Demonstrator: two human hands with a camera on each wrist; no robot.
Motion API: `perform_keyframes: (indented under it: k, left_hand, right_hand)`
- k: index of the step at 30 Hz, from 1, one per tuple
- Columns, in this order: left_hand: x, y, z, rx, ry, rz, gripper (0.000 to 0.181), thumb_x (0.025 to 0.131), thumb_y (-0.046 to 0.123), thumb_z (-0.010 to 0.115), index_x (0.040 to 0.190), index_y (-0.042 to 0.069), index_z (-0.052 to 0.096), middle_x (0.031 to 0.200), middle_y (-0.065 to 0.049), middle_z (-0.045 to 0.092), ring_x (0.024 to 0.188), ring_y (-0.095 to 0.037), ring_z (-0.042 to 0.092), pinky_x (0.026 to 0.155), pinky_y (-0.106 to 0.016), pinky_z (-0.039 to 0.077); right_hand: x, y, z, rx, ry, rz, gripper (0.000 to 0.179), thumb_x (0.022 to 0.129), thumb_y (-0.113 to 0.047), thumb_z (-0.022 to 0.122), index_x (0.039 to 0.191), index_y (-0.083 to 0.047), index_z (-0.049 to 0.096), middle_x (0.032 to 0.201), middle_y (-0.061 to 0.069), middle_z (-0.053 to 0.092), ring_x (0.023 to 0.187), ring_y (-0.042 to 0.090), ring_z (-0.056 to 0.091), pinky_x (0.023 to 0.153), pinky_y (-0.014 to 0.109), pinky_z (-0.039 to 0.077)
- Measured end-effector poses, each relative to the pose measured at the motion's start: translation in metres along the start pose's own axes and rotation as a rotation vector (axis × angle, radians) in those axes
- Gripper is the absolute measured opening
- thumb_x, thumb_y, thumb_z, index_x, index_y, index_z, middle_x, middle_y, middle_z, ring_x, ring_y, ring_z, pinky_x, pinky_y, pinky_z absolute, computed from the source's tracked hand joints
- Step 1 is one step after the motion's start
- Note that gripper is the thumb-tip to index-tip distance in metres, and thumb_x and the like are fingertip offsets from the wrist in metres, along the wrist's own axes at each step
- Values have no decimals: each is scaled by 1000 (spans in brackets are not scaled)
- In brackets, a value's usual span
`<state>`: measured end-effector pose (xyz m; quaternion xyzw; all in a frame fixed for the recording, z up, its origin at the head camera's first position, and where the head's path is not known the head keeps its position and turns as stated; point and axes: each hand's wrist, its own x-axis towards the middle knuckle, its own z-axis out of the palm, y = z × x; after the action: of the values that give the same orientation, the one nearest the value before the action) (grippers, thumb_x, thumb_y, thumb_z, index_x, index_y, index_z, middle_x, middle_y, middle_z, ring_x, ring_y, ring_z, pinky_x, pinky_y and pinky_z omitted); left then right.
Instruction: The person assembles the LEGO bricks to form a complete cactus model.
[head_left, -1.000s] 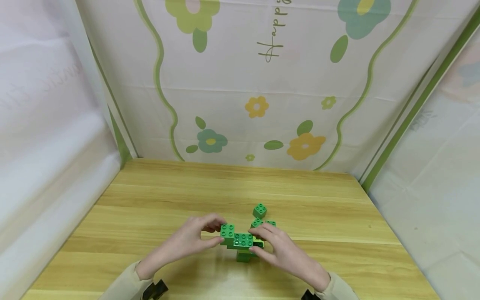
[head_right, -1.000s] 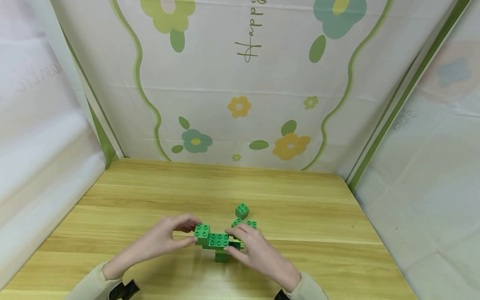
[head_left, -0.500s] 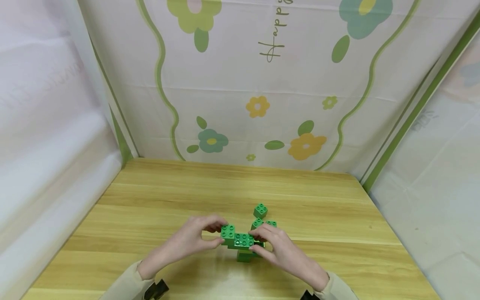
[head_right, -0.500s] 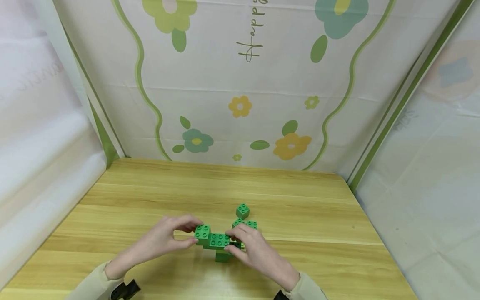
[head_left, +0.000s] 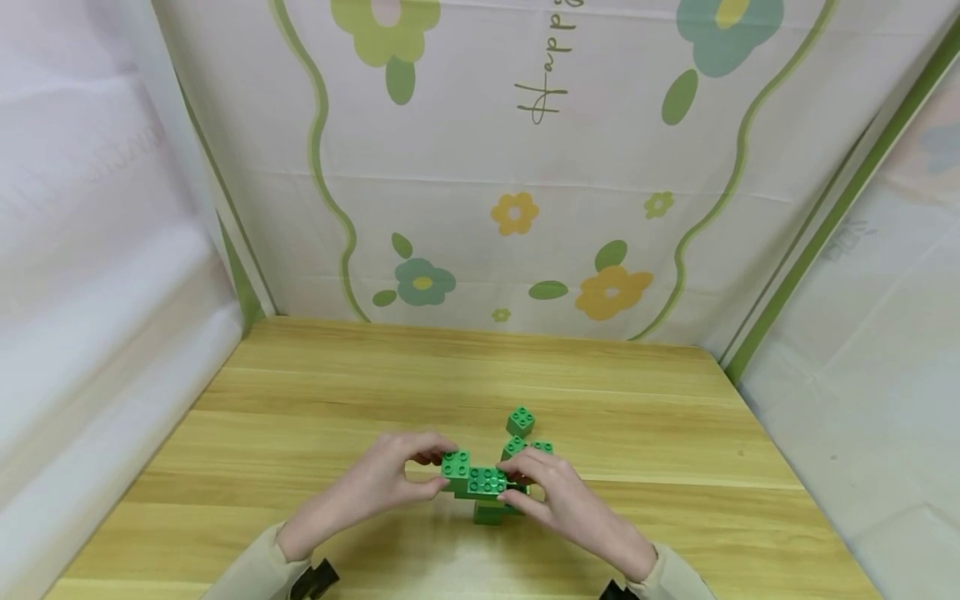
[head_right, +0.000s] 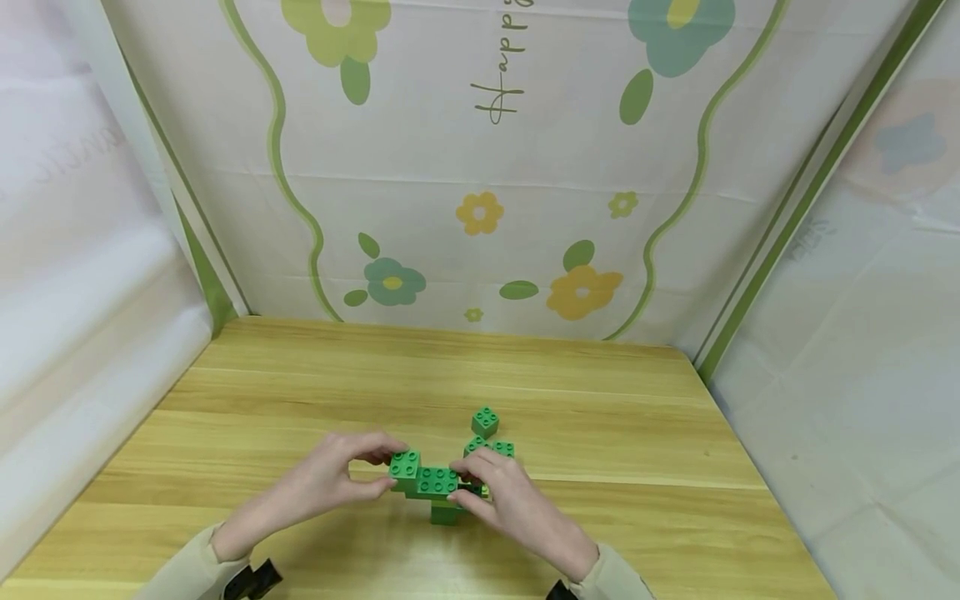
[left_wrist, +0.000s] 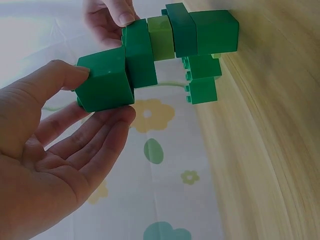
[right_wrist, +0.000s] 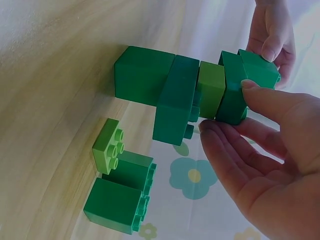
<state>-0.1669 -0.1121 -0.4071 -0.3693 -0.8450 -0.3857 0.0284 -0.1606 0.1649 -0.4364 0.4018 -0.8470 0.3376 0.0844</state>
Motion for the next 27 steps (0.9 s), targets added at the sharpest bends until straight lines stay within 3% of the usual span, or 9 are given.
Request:
perform_keyframes:
  k: [17,23,27]
  left_hand:
    - [-2,-2,5,-10,43,26,31,86,9,75,116,9,68,105,-2,75,92,-10,69,79,-22,59]
    - [-2,-3,6,-11,39,37,32,86,9,75,117,8,67,105,-2,75,93,-11,69,80,-21,60]
    - [-3,-4,7,-72,12,12,34,89,12,73,121,9,64,110,-3,73,99,-15,70,84,-25,60]
  right_hand:
    - [0,3,2,25,21,-23,24,90,-16,72,111,-6,68,106,3,72,89,9,69,73,21,61]
    - [-1,3,1,31,21,-22,24,89,-16,73,110,-5,68,105,4,72,89,9,69,73,20,61]
    - [0,2,0,35,17,-17,25,89,-16,73,110,-4,68,104,5,72,88,10,70,73,20,61]
